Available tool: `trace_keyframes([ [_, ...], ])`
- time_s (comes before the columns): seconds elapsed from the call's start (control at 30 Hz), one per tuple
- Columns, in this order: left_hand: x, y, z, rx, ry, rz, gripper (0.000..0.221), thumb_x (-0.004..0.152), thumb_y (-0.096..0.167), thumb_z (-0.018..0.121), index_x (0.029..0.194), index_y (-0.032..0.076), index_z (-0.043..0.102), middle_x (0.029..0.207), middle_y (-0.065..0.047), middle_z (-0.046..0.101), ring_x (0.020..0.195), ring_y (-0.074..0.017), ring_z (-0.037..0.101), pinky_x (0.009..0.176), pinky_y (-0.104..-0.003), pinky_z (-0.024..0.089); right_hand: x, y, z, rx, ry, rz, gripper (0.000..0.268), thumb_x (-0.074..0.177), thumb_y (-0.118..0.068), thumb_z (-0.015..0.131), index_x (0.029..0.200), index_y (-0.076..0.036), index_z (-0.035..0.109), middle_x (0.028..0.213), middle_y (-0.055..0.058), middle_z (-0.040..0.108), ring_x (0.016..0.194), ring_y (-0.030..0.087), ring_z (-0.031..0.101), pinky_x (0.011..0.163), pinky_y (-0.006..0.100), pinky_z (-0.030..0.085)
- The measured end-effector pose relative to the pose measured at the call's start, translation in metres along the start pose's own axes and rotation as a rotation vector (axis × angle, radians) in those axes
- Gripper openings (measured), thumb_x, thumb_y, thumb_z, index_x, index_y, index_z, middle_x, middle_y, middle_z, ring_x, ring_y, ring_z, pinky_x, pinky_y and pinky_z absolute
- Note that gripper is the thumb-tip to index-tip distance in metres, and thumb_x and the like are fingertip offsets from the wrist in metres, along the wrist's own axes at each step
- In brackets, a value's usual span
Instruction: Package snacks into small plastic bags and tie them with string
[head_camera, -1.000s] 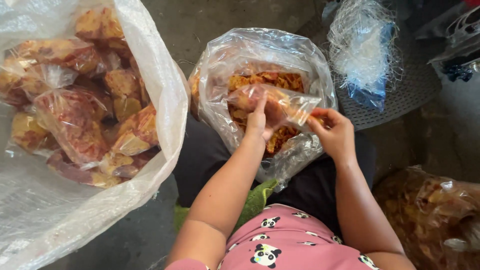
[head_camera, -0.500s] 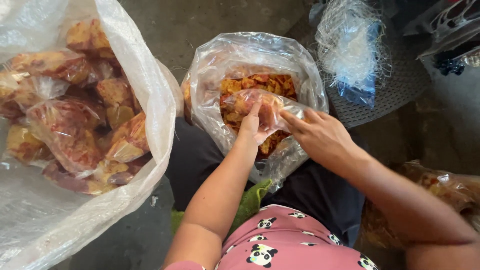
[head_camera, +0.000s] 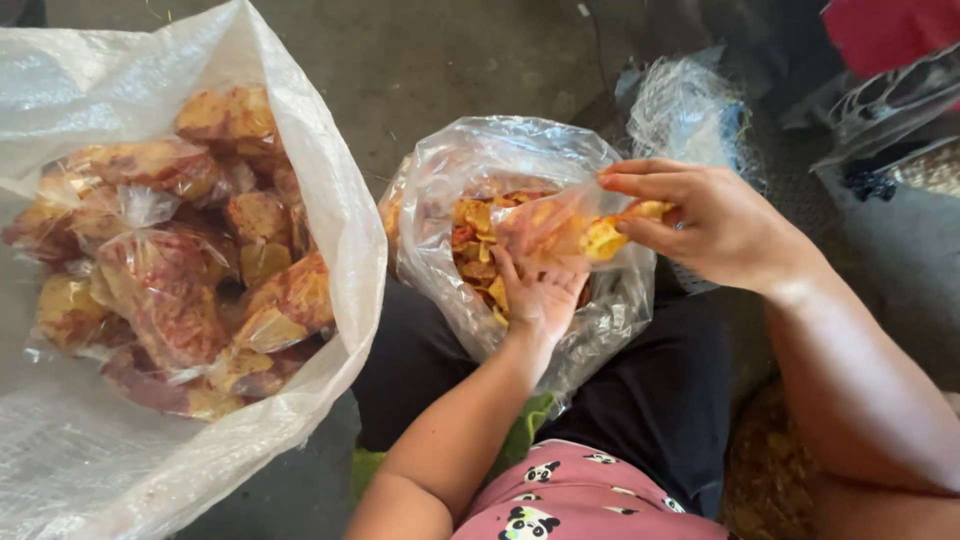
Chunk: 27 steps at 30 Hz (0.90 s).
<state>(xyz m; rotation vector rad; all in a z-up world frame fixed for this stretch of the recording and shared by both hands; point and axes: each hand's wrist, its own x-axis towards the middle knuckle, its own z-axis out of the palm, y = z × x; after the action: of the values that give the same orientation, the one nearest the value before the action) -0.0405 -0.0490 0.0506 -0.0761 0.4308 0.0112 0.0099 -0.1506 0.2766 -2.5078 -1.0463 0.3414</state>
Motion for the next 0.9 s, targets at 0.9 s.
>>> trace_keyframes([
  [0.9,0.017,-0.003,-0.039,-0.037,-0.516,-0.477,0.061,0.09,0.037,0.081,0.14,0.015,0.054,0.131,-0.011,0.062,0.121,-0.0271,0.061,0.094,-0.052,0.056,-0.12,-0.013,0.043,-0.208,0.176,-0.136,0.038,0.098,-0.015,0.058,0.135,-0.005,0.063,0.142,0.009,0.065,0.106,0.029,0.064,0.099,0.04,0.05],
])
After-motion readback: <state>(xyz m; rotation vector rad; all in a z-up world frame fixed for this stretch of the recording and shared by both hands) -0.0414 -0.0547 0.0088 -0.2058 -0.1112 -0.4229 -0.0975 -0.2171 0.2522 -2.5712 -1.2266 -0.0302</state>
